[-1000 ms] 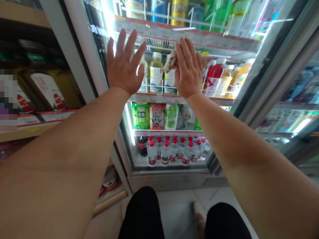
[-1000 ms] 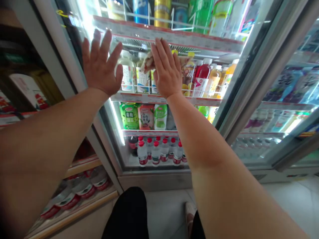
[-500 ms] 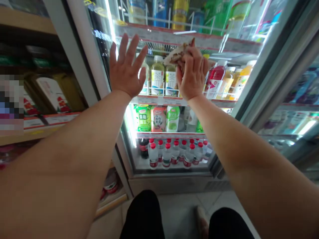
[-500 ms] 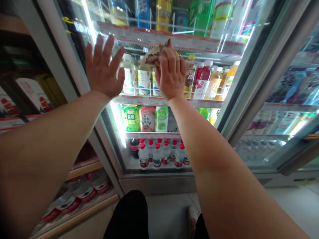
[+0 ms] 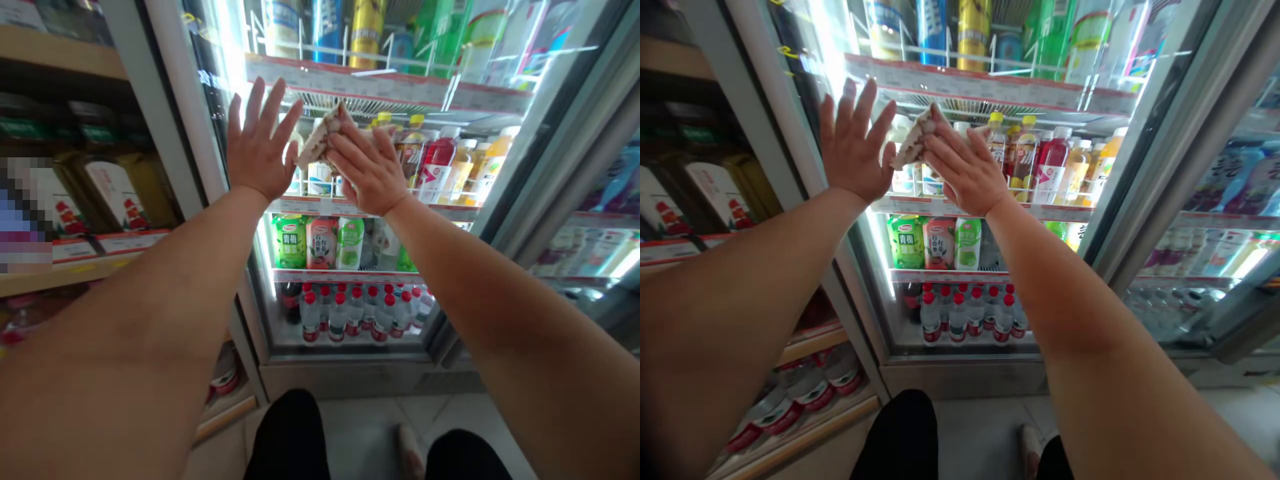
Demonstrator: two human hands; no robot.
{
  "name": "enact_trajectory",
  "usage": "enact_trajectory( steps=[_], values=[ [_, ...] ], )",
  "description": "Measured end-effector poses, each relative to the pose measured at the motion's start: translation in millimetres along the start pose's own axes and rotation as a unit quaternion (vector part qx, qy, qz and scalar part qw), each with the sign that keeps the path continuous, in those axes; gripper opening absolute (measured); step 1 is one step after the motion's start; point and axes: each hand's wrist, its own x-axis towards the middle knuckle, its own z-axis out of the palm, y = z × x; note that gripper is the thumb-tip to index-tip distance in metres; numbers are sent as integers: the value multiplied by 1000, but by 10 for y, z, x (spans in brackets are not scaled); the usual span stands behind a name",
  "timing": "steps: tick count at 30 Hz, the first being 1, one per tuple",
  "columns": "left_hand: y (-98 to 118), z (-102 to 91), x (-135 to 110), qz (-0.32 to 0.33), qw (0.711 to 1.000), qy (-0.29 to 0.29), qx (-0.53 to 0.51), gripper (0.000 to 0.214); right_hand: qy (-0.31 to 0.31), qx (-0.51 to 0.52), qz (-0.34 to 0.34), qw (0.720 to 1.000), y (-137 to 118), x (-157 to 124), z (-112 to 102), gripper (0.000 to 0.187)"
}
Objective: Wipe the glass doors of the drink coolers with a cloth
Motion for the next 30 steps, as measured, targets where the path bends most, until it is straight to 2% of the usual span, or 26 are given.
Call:
enact_trajectory(
  steps=[2,4,10,12,16,18,25,27,30],
  values=[
    [18,-15,1,-4,1000,-8,-5,60,-11,-2,-1,1000,-17,-1,-18,54],
    [26,-22,1,-4,1000,-7,-10,61,2,-6,15,1000,-30,8,-16,55],
    [14,-11,-1,0,1000,-7,29,69,107,-21,115,987,-26,30,19,59],
    [10,-10,1,2,999,-9,31,71,103,-24,109,988,-19,19,13,58],
    [15,-18,5,-2,1000,-6,1,67,62,-31,55,996,-12,0,3,56],
    [19,-26,8,-3,1000,-10,-15,68,64,-29,52,996,-10,7,13,54],
    [-6,-17,10,-6,1000,-11,-19,69,178,-47,186,965,-12,66,49,58],
    [-22,-5,7,7,1000,-7,-13,72,164,-48,177,969,-24,60,37,57],
    [-38,7,1,15,1000,0,9,73,98,-40,109,988,-44,37,12,55]
  ],
)
